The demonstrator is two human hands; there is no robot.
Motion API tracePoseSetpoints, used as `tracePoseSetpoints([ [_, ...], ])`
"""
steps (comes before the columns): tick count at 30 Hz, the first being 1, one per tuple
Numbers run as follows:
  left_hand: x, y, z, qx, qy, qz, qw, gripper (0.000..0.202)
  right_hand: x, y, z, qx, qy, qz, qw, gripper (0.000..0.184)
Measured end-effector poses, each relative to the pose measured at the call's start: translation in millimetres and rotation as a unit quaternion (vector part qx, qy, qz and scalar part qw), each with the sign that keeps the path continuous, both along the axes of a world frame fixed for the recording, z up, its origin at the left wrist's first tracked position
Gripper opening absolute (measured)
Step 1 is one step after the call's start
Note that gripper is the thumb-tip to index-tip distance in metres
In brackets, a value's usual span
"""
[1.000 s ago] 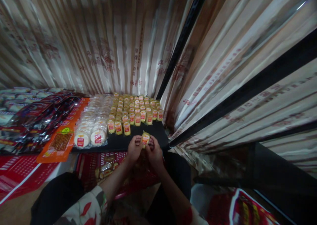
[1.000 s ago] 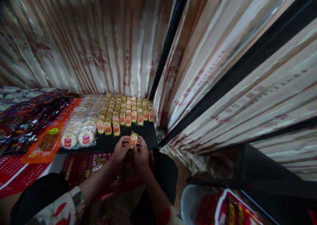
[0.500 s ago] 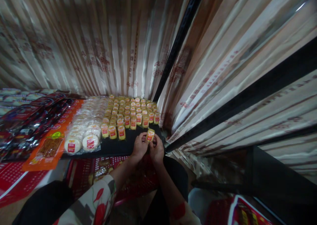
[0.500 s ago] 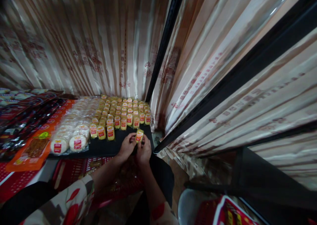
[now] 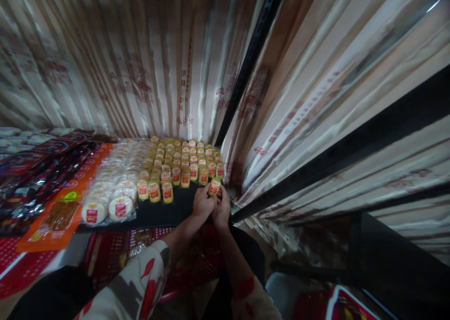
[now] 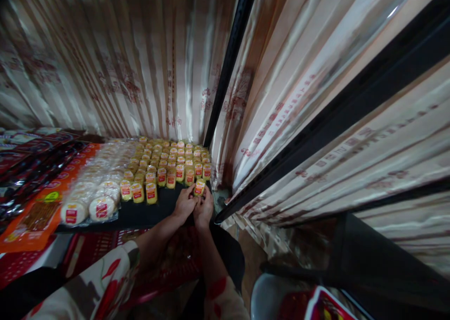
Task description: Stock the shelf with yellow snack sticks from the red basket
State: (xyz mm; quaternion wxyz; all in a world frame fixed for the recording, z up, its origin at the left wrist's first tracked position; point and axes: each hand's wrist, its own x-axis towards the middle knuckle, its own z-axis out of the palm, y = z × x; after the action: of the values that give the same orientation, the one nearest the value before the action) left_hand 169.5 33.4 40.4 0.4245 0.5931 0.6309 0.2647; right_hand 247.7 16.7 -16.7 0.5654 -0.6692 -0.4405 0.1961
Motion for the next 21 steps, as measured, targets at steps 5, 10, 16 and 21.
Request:
tracePoseSetpoints([
  [5, 7.8, 8.5, -0.2, -0.005, -0.019, 0.012, 1.0, 0.055, 3.5, 10.9, 1.6, -0.012, -0.003, -0.002, 1.0, 0.053],
  [10, 14.7, 17.2, -5.7, 0.009, -0.047, 0.046, 0.998, 0.054, 5.1, 17.6, 3.8, -0.008, -0.046, -0.017, 0.999, 0.05],
  [16, 17.3, 22.1, -8.0, 0.016, -0.048, 0.045, 0.998, 0.058, 6.4, 21.3, 0.8, 0.004, -0.072, 0.0, 0.997, 0.049],
  [21, 16.8, 21.3, -5.1, 0.028, -0.034, 0.031, 0.999, 0.058, 5.8, 22.4, -1.7, 0.005, -0.08, 0.011, 0.997, 0.051],
])
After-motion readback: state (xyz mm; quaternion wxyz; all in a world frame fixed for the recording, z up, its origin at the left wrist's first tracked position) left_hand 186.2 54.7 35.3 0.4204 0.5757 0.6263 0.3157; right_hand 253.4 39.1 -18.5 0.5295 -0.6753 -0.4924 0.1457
